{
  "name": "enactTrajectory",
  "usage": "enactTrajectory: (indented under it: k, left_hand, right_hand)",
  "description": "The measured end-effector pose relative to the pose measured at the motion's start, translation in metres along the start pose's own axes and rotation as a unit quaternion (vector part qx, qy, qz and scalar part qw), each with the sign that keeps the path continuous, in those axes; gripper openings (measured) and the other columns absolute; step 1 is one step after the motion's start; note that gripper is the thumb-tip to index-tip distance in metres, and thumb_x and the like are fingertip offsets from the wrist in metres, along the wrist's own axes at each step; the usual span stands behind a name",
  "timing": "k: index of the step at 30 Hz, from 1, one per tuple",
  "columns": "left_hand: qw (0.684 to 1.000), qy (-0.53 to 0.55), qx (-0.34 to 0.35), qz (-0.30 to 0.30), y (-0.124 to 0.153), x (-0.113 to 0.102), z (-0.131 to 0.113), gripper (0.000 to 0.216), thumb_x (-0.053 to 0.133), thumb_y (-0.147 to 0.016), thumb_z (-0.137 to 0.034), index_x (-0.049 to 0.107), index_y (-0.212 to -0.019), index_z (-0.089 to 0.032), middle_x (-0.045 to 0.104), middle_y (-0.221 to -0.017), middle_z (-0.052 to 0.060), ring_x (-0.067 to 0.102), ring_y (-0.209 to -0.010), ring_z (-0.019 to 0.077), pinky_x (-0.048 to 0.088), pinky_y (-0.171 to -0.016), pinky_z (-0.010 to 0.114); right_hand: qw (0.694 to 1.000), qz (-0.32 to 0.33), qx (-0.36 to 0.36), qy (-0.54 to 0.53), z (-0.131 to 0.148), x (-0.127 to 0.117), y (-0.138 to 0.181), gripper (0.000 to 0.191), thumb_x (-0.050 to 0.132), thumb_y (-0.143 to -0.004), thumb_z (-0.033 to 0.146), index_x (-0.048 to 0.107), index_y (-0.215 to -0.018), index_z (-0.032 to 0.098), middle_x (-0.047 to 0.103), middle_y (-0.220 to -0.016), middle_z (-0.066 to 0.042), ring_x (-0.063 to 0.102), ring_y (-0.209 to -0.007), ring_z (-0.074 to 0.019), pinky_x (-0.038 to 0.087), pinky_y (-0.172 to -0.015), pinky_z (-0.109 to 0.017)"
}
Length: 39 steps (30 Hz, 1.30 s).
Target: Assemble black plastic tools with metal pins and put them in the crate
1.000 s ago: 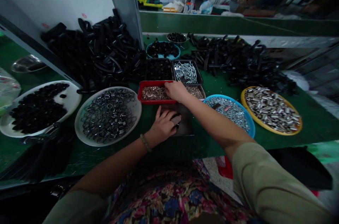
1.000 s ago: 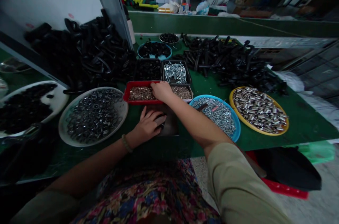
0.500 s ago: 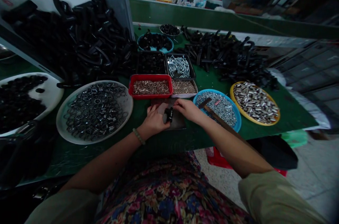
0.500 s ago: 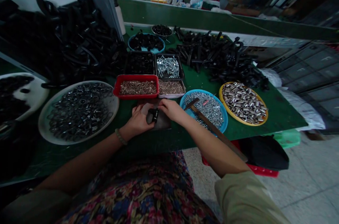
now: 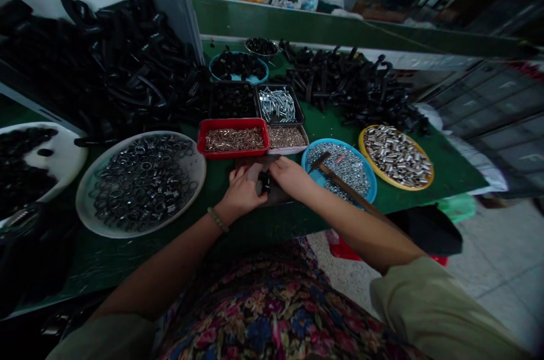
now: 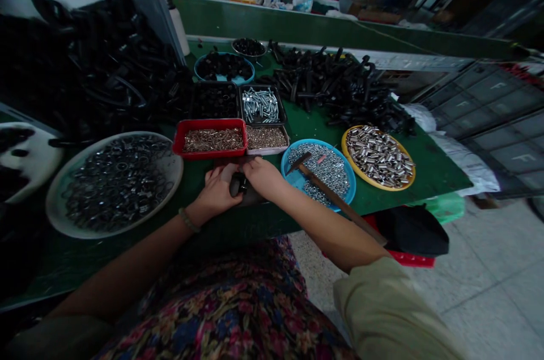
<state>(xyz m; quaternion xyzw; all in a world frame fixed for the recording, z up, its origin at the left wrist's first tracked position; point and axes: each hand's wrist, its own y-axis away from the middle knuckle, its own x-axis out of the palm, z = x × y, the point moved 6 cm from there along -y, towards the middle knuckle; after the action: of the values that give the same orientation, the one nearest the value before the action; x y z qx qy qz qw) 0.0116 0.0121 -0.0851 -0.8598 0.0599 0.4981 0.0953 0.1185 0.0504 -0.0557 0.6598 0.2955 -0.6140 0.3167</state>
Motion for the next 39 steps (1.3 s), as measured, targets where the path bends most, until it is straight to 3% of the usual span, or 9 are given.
enactTrajectory:
  k: [7, 11, 15, 19, 24, 28, 32, 35, 39]
  left_hand:
    - [1.0, -0.011, 0.004, -0.003, 0.0, 0.0, -0.002, 0.063, 0.061, -0.074, -0.036, 0.042, -0.132, -0.019, 0.058, -0.125, 0.012, 0.048, -0.119, 0.0325, 0.031, -0.102, 0.047]
    - [1.0, -0.01, 0.008, -0.006, 0.0, 0.003, 0.0, 0.065, 0.06, -0.074, -0.038, 0.041, -0.133, -0.017, 0.058, -0.125, 0.013, 0.048, -0.119, 0.0334, 0.031, -0.103, 0.048]
    - [1.0, -0.017, 0.001, -0.016, 0.0, 0.003, 0.001, 0.065, 0.06, -0.074, -0.036, 0.041, -0.133, -0.017, 0.059, -0.122, 0.014, 0.048, -0.119, 0.0339, 0.03, -0.103, 0.048]
    - [1.0, -0.002, 0.004, -0.019, 0.001, 0.001, -0.001, 0.064, 0.061, -0.073, -0.036, 0.041, -0.131, -0.017, 0.058, -0.125, 0.014, 0.049, -0.12, 0.0338, 0.03, -0.104, 0.048]
    - [1.0, 0.01, -0.007, -0.026, 0.001, -0.001, -0.001, 0.069, 0.062, -0.072, -0.036, 0.039, -0.133, -0.015, 0.058, -0.123, 0.014, 0.05, -0.118, 0.033, 0.031, -0.103, 0.047]
    - [1.0, 0.009, -0.005, -0.021, 0.001, -0.003, -0.001, 0.074, 0.063, -0.073, -0.038, 0.036, -0.137, -0.014, 0.058, -0.123, 0.014, 0.05, -0.118, 0.0323, 0.032, -0.103, 0.047]
    - [0.999, -0.037, 0.036, -0.003, 0.003, -0.005, -0.006, 0.065, 0.06, -0.079, -0.034, 0.039, -0.139, -0.021, 0.057, -0.125, 0.012, 0.049, -0.12, 0.0313, 0.028, -0.107, 0.05]
    - [0.99, -0.085, 0.109, 0.013, 0.002, -0.003, -0.014, 0.05, 0.057, -0.082, -0.028, 0.05, -0.131, -0.026, 0.058, -0.123, 0.011, 0.05, -0.12, 0.0298, 0.023, -0.112, 0.053]
    - [0.987, -0.078, 0.137, 0.016, -0.002, 0.001, -0.019, 0.047, 0.055, -0.083, -0.026, 0.051, -0.129, -0.021, 0.059, -0.121, 0.014, 0.053, -0.116, 0.0304, 0.038, -0.103, 0.047]
  right_hand:
    - [0.999, -0.001, 0.02, -0.046, -0.007, -0.001, 0.01, 0.027, 0.046, -0.097, 0.023, 0.061, -0.115, 0.011, 0.065, -0.107, -0.014, 0.056, -0.1, -0.024, 0.044, -0.088, -0.036]
    - [0.971, -0.05, 0.234, -0.005, -0.077, 0.002, 0.083, 0.053, 0.053, -0.093, 0.042, 0.047, -0.136, 0.011, 0.059, -0.122, -0.019, 0.054, -0.113, -0.0317, 0.044, -0.09, -0.044]
    - [0.929, 0.035, 0.368, 0.02, -0.116, 0.018, 0.148, 0.044, 0.052, -0.093, 0.032, 0.051, -0.13, 0.009, 0.064, -0.114, -0.022, 0.061, -0.106, -0.0326, 0.048, -0.084, -0.042]
    - [0.929, -0.015, 0.365, -0.066, -0.091, 0.008, 0.144, 0.039, 0.037, -0.098, 0.028, 0.047, -0.134, 0.017, 0.064, -0.119, -0.017, 0.067, -0.096, -0.0278, 0.052, -0.075, -0.036]
    - [0.944, -0.058, 0.218, -0.241, -0.026, -0.032, 0.093, 0.041, 0.035, -0.098, 0.028, 0.045, -0.137, 0.022, 0.066, -0.12, -0.012, 0.068, -0.099, -0.0257, 0.053, -0.08, -0.036]
    - [0.951, -0.075, 0.196, -0.226, -0.006, -0.048, 0.072, 0.044, 0.034, -0.097, 0.027, 0.043, -0.139, 0.017, 0.069, -0.111, -0.014, 0.068, -0.094, -0.0256, 0.054, -0.074, -0.037]
    - [0.955, -0.026, 0.226, -0.189, -0.02, -0.024, 0.082, 0.04, 0.035, -0.098, 0.03, 0.048, -0.135, 0.021, 0.071, -0.105, -0.01, 0.069, -0.085, -0.0226, 0.053, -0.068, -0.032]
    - [0.936, -0.05, 0.331, -0.108, -0.053, -0.007, 0.111, 0.043, 0.035, -0.099, 0.032, 0.042, -0.141, 0.023, 0.067, -0.116, -0.012, 0.069, -0.091, -0.0234, 0.053, -0.07, -0.032]
    - [0.912, -0.021, 0.409, -0.034, -0.082, 0.011, 0.143, 0.046, 0.038, -0.098, 0.034, 0.043, -0.143, 0.023, 0.067, -0.112, -0.015, 0.071, -0.084, -0.0275, 0.055, -0.066, -0.036]
